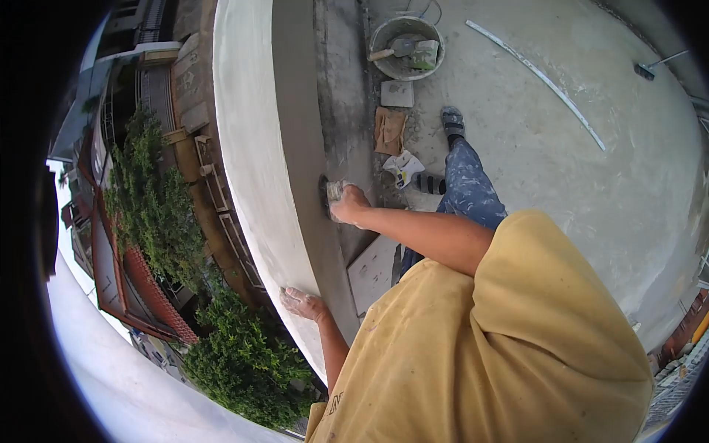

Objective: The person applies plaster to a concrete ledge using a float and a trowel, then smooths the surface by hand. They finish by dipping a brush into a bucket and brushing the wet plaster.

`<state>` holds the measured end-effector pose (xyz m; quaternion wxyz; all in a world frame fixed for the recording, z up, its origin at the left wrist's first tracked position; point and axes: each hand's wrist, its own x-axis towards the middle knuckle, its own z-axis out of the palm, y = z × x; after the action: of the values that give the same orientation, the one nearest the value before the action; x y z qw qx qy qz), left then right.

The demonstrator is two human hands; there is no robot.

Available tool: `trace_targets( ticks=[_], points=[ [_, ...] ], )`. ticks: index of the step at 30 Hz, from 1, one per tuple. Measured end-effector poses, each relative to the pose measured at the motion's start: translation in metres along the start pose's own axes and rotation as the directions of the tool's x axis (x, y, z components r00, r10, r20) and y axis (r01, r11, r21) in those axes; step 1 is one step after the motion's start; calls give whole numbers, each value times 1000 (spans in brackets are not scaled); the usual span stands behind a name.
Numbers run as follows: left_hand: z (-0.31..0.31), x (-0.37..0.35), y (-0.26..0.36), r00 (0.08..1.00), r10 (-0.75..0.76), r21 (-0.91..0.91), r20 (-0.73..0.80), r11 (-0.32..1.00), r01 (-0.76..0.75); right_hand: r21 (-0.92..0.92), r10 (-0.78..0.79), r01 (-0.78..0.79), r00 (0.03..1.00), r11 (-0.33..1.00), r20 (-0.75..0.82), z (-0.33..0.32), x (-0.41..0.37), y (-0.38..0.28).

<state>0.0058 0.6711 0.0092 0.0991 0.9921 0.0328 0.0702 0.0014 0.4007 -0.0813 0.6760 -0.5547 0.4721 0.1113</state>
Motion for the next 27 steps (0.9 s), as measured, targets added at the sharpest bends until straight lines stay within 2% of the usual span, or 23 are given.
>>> trace_targets(
  ticks=[1, 4, 5, 7, 8, 9, 10, 11, 12, 14, 15, 16, 17, 18, 19, 20, 21, 22, 23, 24, 25, 26, 27],
  points=[
    [-1, -1, 2, 1000, -9, -1, 8, 1000, 9, -98, 52, -44, 995, 994, 83, 22, -16, 32],
    [0, 0, 9, 1000, -21, -17, 13, 1000, 21, 336, 154, -217, 967, 917, 205, -7, -4, -13],
    [-2, 0, 9, 1000, -15, -9, 14, 1000, 16, 444, 169, -204, 979, 873, 118, -16, 30, -36],
    [-4, 1, 10, 1000, 3, 12, 14, 1000, -3, 436, 109, -186, 975, 880, 196, -82, 92, -107],
    [1, 0, -5, 999, 42, 36, 11, 998, -42, 505, 30, -77, 994, 860, 100, -114, 119, -142],
    [5, -1, -20, 997, 80, 60, 8, 995, -80, 550, -13, 69, 994, 832, -105, -145, 143, -180],
    [20, -3, -62, 989, 148, 94, 7, 985, -148, 462, -157, 203, 978, 863, -138, -178, 191, -211],
    [21, -4, -70, 985, 172, 113, 17, 979, -173, 479, -239, 351, 930, 805, -280, -206, 212, -246],
    [23, -4, -76, 980, 195, 131, 28, 972, -197, 199, -450, 580, 768, 790, -456, -228, 255, -269],
    [20, -15, -53, 987, 150, 122, 52, 980, -155, 129, -430, 524, 795, 842, -427, -252, 244, -293],
    [15, -18, -40, 987, 152, 137, 57, 978, -158, 144, -457, 588, 739, 796, -495, -237, 297, -281],
    [12, -24, -24, 987, 150, 147, 58, 977, -157, 179, -343, 459, 825, 870, -449, -219, 252, -267],
    [8, -29, 0, 997, 48, 193, 61, 979, -59, 233, -257, 335, 916, 913, -309, -207, 213, -246],
    [4, -35, 27, 997, -54, 240, 63, 970, 37, 178, -210, 253, 951, 951, -226, -179, 192, -208],
    [-5, -36, 70, 968, -247, 325, 53, 921, 217, 125, -106, 113, 993, 986, -60, -157, 157, -174],
    [-10, -40, 99, 904, -427, 407, 25, 830, 381, 119, -46, 29, 989, 992, 141, -148, 124, -150],
    [1, -50, 92, 906, -422, 444, 21, 816, 370, 117, 29, -69, 949, 991, 314, -151, 107, -142],
    [16, -61, 74, 909, -417, 481, 16, 800, 359, 169, 27, -64, 977, 984, 213, -158, 116, -151],
    [18, -66, 87, 863, -492, 305, 110, 843, 442, 213, 27, -50, 993, 976, 113, -169, 137, -165],
    [19, -70, 106, 804, -559, 133, 202, 829, 543, 255, 36, -39, 999, 966, 15, -182, 163, -182],
    [18, -63, 159, 690, -579, -232, 434, 668, 707, 299, -83, 106, 993, 948, -88, -213, 203, -221],
    [24, -64, 174, 601, -557, -191, 573, 623, 759, 390, -136, 182, 980, 903, -143, -247, 240, -263],
    [30, -62, 188, 497, -518, -141, 697, 580, 802, 560, -243, 275, 961, 782, -131, -267, 313, -286]
  ],
)
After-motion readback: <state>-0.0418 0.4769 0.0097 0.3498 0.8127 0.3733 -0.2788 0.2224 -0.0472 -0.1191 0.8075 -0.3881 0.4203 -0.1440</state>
